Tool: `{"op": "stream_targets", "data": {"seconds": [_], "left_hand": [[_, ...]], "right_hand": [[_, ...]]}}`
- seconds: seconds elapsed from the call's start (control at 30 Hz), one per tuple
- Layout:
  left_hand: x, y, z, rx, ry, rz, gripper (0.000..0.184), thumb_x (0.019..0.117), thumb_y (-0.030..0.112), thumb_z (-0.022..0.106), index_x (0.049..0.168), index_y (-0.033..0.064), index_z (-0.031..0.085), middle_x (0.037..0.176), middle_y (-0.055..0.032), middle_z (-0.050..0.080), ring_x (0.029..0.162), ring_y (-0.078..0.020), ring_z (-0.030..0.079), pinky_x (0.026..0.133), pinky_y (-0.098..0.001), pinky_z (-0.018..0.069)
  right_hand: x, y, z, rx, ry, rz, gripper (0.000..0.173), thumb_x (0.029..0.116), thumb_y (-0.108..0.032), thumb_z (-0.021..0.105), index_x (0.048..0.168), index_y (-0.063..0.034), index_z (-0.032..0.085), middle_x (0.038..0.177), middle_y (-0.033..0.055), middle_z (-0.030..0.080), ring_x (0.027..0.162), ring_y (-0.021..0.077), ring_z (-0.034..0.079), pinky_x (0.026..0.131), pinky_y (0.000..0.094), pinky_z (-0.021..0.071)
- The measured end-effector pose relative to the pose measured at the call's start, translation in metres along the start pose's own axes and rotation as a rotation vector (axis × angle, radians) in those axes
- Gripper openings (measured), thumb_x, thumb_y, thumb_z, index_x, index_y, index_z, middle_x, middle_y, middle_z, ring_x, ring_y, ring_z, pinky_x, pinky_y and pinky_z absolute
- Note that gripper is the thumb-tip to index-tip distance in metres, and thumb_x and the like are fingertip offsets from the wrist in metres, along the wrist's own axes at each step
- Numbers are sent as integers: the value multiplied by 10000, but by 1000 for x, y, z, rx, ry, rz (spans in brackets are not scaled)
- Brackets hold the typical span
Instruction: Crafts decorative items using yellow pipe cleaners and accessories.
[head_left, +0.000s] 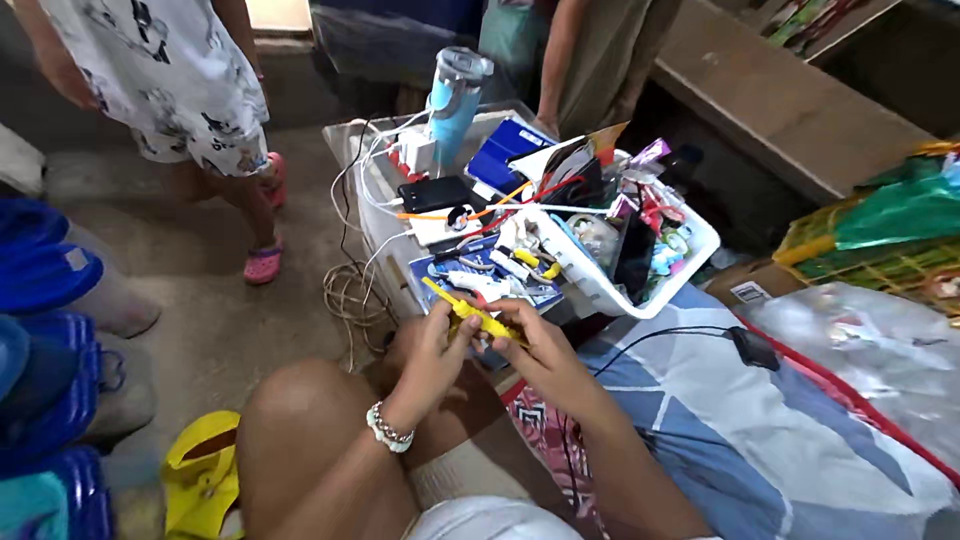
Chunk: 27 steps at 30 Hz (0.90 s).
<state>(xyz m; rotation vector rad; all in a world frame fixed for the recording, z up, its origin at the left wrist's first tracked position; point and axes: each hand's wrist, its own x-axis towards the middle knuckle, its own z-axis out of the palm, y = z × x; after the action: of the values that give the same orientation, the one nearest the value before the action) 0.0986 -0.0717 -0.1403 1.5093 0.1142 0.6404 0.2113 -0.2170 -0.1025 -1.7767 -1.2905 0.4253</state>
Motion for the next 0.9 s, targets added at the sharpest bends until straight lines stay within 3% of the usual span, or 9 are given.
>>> {"op": "stream_targets", "data": {"seconds": [0.2,0.33,0.43,0.6,0.73,0.9], "left_hand": [[0,-3,0,121,-37,28,211,1060,139,537,1176,-31,583,1018,-46,655,845,-24,637,758,-197,551],[0,-2,-4,-8,-25,-85,362,1093,237,428,1336,-23,493,1105,-48,612,934,-34,612,817,-218,538],[4,-1,-10,-165,71,-159,368,1107,351,342,1336,123,518,882,78,530,716,-4,493,644,-180,437],[6,0,-19,-15,165,-57,144,1069,144,501,1083,96,637,881,46,622,690,-12,521,628,-172,440],[5,-1,-15,36,120,-43,106,1036,108,563,1047,77,663,926,42,661,701,2,542,625,-163,454],[5,-1,-16,108,96,-2,98,1017,90,592,1029,55,683,944,24,687,773,-12,608,686,-179,510]], "right_hand": [[9,1,11,-41,27,22,581,1067,-465,480,1391,15,516,1107,91,681,927,82,669,811,262,584],[10,8,7,-108,74,4,509,1088,-409,455,1424,-44,566,1035,80,688,849,86,655,773,268,577],[8,12,1,-125,96,0,440,1096,-372,449,1325,-53,647,1007,51,712,829,60,663,765,244,576],[5,16,0,-92,61,5,442,1082,-394,481,1287,-42,654,1008,31,716,868,46,676,795,241,583],[6,16,3,-82,69,-14,479,1061,-446,509,1313,-62,648,1044,48,717,893,56,675,806,249,578],[5,15,3,-120,122,-32,353,1055,-376,551,1129,-77,725,932,22,720,809,36,660,741,223,563]]}}
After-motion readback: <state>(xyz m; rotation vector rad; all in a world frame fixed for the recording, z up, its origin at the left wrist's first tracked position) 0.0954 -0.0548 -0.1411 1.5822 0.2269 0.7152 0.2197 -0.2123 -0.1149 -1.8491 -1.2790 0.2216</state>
